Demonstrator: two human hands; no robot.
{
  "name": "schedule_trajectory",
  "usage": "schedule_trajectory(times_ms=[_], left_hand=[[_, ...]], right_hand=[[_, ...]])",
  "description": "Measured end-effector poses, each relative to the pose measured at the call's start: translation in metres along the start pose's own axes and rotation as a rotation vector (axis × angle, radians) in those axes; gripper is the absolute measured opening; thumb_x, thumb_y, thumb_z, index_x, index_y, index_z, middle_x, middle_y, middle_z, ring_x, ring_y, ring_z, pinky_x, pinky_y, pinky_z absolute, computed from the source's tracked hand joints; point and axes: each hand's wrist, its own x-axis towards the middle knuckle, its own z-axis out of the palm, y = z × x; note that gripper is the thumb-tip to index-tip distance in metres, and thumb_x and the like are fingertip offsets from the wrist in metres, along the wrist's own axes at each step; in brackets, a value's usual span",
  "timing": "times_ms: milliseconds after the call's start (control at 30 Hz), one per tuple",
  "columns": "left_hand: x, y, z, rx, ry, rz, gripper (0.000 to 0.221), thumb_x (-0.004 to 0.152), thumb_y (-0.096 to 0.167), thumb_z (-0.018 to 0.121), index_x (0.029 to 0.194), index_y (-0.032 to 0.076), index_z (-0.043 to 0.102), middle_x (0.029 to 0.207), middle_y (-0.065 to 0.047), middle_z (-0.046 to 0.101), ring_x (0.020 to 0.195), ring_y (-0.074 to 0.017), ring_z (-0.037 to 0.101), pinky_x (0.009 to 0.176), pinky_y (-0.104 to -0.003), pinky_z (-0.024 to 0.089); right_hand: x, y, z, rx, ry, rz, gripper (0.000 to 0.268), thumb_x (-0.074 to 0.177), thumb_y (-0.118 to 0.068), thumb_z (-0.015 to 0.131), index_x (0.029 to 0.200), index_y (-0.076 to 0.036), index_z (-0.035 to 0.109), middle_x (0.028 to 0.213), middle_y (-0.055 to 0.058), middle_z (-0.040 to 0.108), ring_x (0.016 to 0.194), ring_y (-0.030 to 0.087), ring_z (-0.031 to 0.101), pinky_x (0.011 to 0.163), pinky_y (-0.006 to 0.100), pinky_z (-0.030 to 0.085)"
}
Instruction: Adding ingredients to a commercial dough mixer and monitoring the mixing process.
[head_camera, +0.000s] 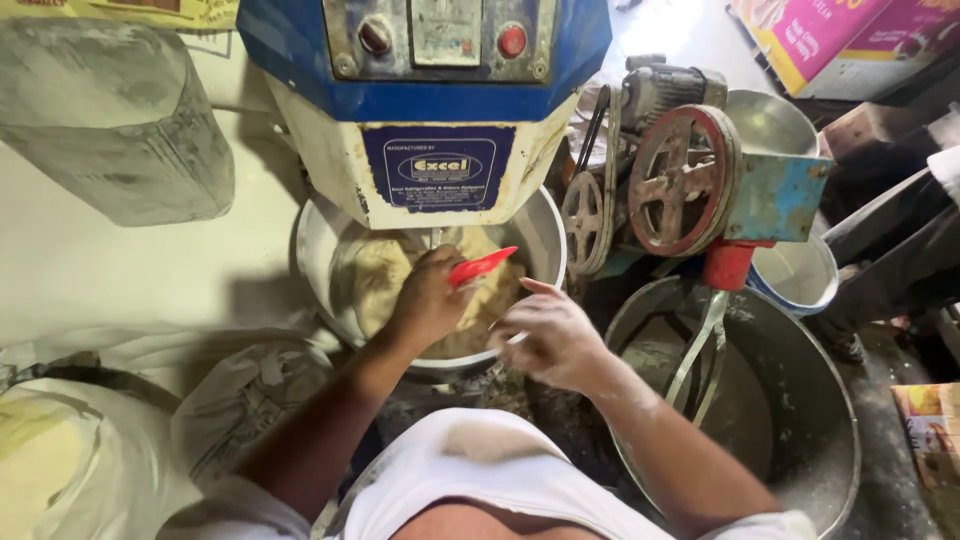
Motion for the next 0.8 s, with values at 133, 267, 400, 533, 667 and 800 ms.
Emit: schedule_trajectory(times_ms=[133,267,400,533,667,800], left_hand=[[-0.002,0.016,-0.006,-0.07,0.005,-0.118,0.012,0.085,0.011,0.075,0.092,0.003,0.07,0.09,-0.014,0.067,0.085,-0.0318,0.068,0.075,-0.043,0.054],[-0.005,0.034,0.001,-0.474,0.017,-0.14,0.022,0.084,0.012,0.073,0.101,0.004,0.063,0.093,-0.009,0.069,0.085,-0.0252,0.072,0.075,-0.036,0.06],[-0.006,0.045,-0.007,-0.268,0.059,0.042,0.014,0.088,0.011,0.077,0.092,0.001,0.069,0.085,-0.015,0.067,0.08,-0.0259,0.067,0.071,-0.038,0.053],[-0.008,0.047,-0.014,-0.314,0.166,0.068,0.012,0.089,0.012,0.075,0.095,0.002,0.069,0.088,-0.014,0.068,0.082,-0.0232,0.068,0.073,-0.036,0.053],[-0.007,0.05,-0.029,-0.494,0.25,-0.199,0.019,0.086,0.014,0.076,0.094,0.001,0.065,0.082,-0.01,0.07,0.074,-0.0183,0.067,0.069,-0.034,0.054],[-0.01,0.035,-0.038,-0.527,0.257,-0.138,0.014,0.09,0.011,0.074,0.095,0.001,0.066,0.084,-0.008,0.07,0.077,-0.0181,0.067,0.07,-0.033,0.054]], right_hand=[[-0.001,0.026,0.01,0.508,0.424,0.435,0.02,0.098,-0.015,0.068,0.116,-0.013,0.074,0.102,0.004,0.076,0.082,0.013,0.068,0.075,0.035,0.059],[0.019,0.001,-0.001,0.854,0.522,0.306,0.023,0.106,-0.012,0.058,0.123,0.0,0.067,0.114,0.006,0.072,0.103,0.01,0.064,0.095,0.024,0.051],[0.015,0.011,0.02,0.787,0.576,0.316,0.023,0.108,-0.012,0.058,0.117,0.004,0.071,0.101,0.004,0.072,0.091,0.008,0.061,0.081,0.024,0.05],[0.001,0.028,0.054,0.692,0.512,0.293,0.018,0.112,-0.011,0.06,0.109,0.003,0.07,0.097,0.003,0.069,0.09,0.008,0.058,0.081,0.025,0.049],[0.0,0.024,0.071,0.693,0.393,0.313,0.017,0.108,-0.006,0.055,0.113,0.002,0.07,0.103,0.005,0.07,0.096,0.01,0.061,0.085,0.025,0.049],[-0.025,0.052,0.113,0.28,0.314,0.021,0.017,0.106,-0.001,0.056,0.12,-0.002,0.066,0.117,0.008,0.07,0.111,0.02,0.067,0.095,0.032,0.056]])
